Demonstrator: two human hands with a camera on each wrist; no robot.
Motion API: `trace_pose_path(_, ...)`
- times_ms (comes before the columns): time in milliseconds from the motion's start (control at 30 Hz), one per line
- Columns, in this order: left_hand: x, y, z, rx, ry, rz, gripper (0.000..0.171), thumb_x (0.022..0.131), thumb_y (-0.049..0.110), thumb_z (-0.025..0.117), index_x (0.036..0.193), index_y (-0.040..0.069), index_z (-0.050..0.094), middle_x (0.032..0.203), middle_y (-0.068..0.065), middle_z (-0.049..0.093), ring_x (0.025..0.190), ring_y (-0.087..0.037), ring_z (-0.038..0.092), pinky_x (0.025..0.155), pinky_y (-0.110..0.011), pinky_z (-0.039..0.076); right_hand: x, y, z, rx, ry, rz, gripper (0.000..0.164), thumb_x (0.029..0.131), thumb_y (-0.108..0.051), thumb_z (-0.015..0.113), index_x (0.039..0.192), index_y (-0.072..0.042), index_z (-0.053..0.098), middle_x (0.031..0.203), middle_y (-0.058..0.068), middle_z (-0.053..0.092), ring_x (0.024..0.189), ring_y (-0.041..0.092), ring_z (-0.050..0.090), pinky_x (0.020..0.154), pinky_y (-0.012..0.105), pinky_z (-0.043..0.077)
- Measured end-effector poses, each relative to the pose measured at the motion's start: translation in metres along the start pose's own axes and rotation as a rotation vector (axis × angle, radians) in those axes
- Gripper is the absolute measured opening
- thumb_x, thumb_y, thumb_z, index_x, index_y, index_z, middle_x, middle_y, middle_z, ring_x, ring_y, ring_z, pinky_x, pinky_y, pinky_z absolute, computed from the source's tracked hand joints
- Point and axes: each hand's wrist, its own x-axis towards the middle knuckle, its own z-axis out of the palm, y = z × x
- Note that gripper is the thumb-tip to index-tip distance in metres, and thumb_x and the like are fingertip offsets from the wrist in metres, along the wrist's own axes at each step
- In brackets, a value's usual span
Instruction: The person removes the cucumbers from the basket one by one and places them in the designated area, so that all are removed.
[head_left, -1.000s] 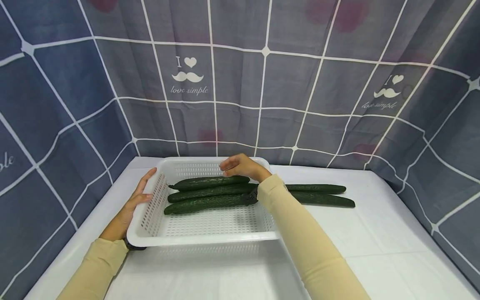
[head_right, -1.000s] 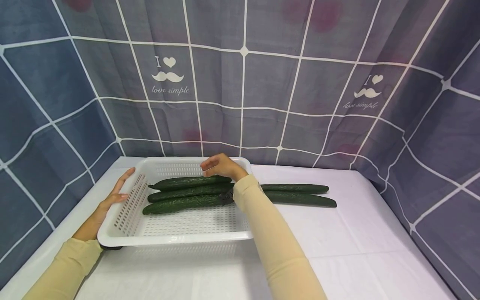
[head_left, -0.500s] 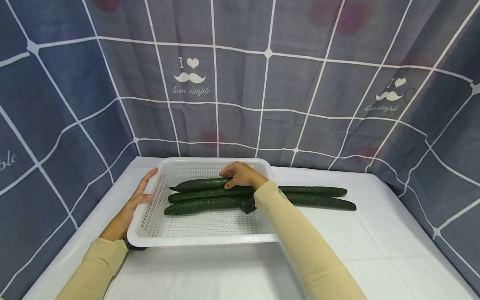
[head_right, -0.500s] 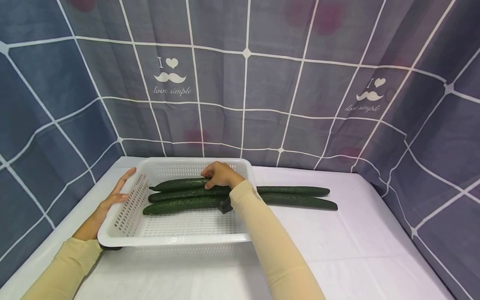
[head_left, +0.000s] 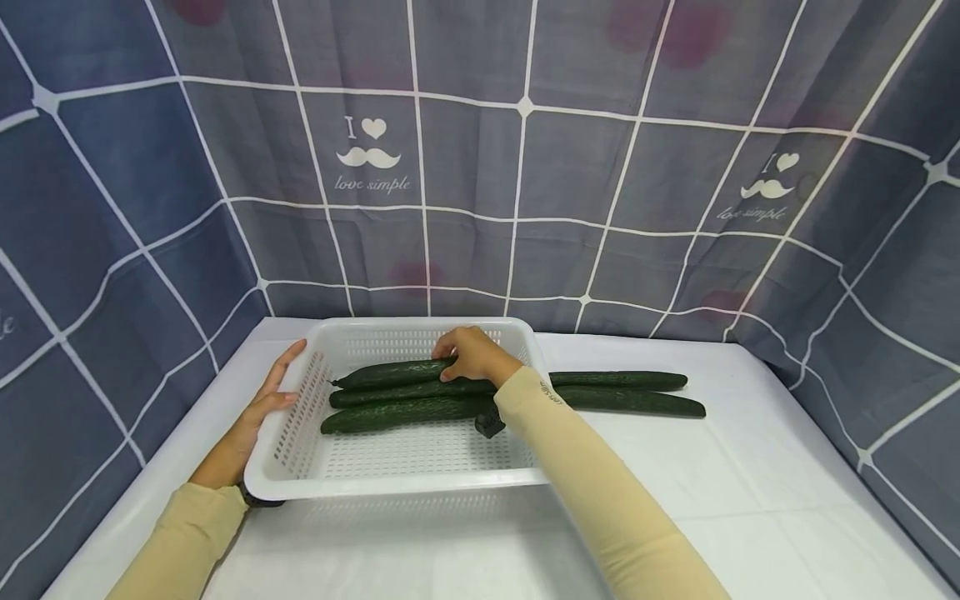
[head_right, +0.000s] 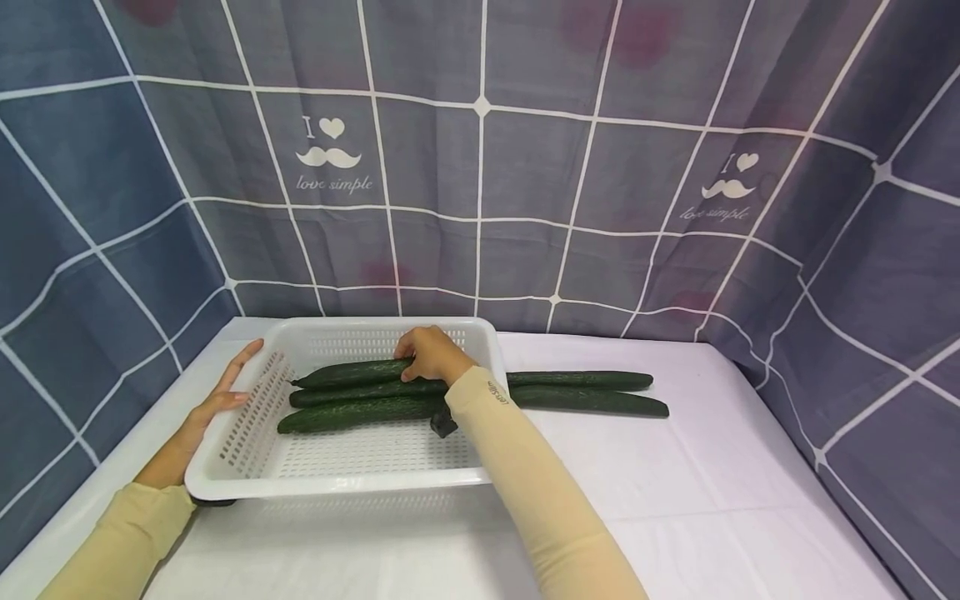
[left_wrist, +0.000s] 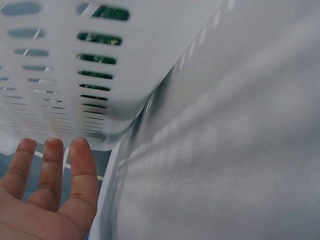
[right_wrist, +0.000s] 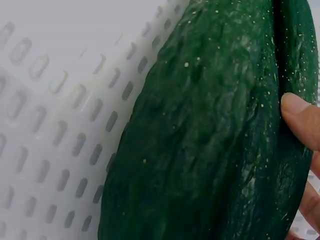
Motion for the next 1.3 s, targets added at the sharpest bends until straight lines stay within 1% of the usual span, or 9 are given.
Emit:
trace_pose_path(167,-0.003,0.0,-0.001,0.029,0.013,-0.01,0.081,0.103,0.015,0.036,0.173,0.044,0.008,0.178,-0.005,-0.008,0.155,-0.012,0.014,0.102,-0.029,0.034,0.0,0.0,-0.001,-0.054,-0.013,-0.008,0.037,0.09,-0.01,0.089,0.125,-0.006,0.08,0.129,0.008,0.077,0.125,0.027,0.069,0.107,0.038,0.051)
trace_pose_path(267,-0.003,0.0,-0.002,0.019,0.006,0.003,0.081,0.103,0.013,0.035,0.173,0.043,0.007,0.177,-0.003,-0.009,0.154,-0.009,0.012,0.104,-0.03,0.03,0.0,0.0,-0.002,-0.07,-0.001,-0.026,0.037,0.089,-0.012,0.09,0.124,-0.006,0.08,0.127,0.008,0.077,0.124,0.026,0.07,0.107,0.037,0.051)
trace_pose_path(400,-0.002,0.0,-0.002,0.013,-0.003,0.009,0.081,0.103,0.014,0.034,0.173,0.044,0.008,0.177,0.0,-0.008,0.155,-0.007,0.011,0.105,-0.033,0.028,-0.002,-0.001,-0.003,-0.028,0.026,-0.035,0.035,0.088,-0.012,0.092,0.121,-0.008,0.082,0.123,0.006,0.078,0.12,0.025,0.071,0.105,0.036,0.052)
trace_pose_path(567,0.0,-0.001,-0.004,0.012,-0.008,0.029,0.08,0.103,0.013,0.035,0.172,0.044,0.01,0.176,0.001,-0.002,0.154,-0.008,0.015,0.104,-0.029,0.033,-0.005,-0.002,-0.006,0.032,0.08,-0.047,0.032,0.085,-0.012,0.093,0.115,-0.01,0.083,0.116,0.003,0.08,0.116,0.023,0.072,0.102,0.037,0.053)
trace_pose_path(833,-0.004,-0.002,-0.004,0.04,0.003,0.007,0.08,0.104,0.016,0.035,0.173,0.043,0.006,0.176,0.002,-0.001,0.153,-0.007,0.016,0.103,-0.029,0.033,-0.01,-0.006,-0.011,0.03,0.112,-0.075,0.03,0.085,-0.014,0.094,0.113,-0.011,0.084,0.114,0.001,0.081,0.113,0.022,0.073,0.102,0.038,0.054)
trace_pose_path(1000,-0.006,-0.003,-0.004,0.038,0.008,0.007,0.079,0.104,0.017,0.036,0.173,0.043,0.007,0.175,0.004,0.002,0.151,-0.005,0.02,0.101,-0.025,0.036,-0.016,-0.012,-0.014,0.036,0.13,-0.056,0.029,0.085,-0.015,0.094,0.113,-0.012,0.085,0.113,0.0,0.081,0.111,0.022,0.073,0.1,0.04,0.055)
trace_pose_path(1067,-0.006,-0.004,-0.004,0.037,0.013,-0.004,0.08,0.104,0.017,0.035,0.173,0.044,0.007,0.176,0.003,0.0,0.152,-0.007,0.018,0.103,-0.028,0.035,-0.02,-0.014,-0.015,0.035,0.135,-0.044,0.029,0.086,-0.017,0.093,0.113,-0.013,0.085,0.113,-0.001,0.081,0.111,0.022,0.073,0.1,0.041,0.055)
trace_pose_path(1200,-0.004,-0.004,-0.002,0.039,0.028,-0.038,0.08,0.103,0.017,0.035,0.172,0.047,0.008,0.177,0.001,-0.004,0.153,-0.01,0.015,0.106,-0.041,0.027,-0.029,-0.019,-0.019,0.023,0.164,-0.04,0.029,0.086,-0.02,0.093,0.114,-0.014,0.085,0.112,-0.002,0.081,0.11,0.022,0.073,0.097,0.042,0.057)
trace_pose_path(1300,-0.003,-0.005,-0.002,0.046,0.03,-0.04,0.08,0.103,0.016,0.035,0.172,0.046,0.007,0.177,0.0,-0.006,0.154,-0.01,0.014,0.106,-0.041,0.027,-0.036,-0.021,-0.022,0.028,0.202,-0.058,0.029,0.086,-0.021,0.093,0.113,-0.014,0.085,0.109,-0.002,0.082,0.106,0.021,0.074,0.093,0.041,0.058)
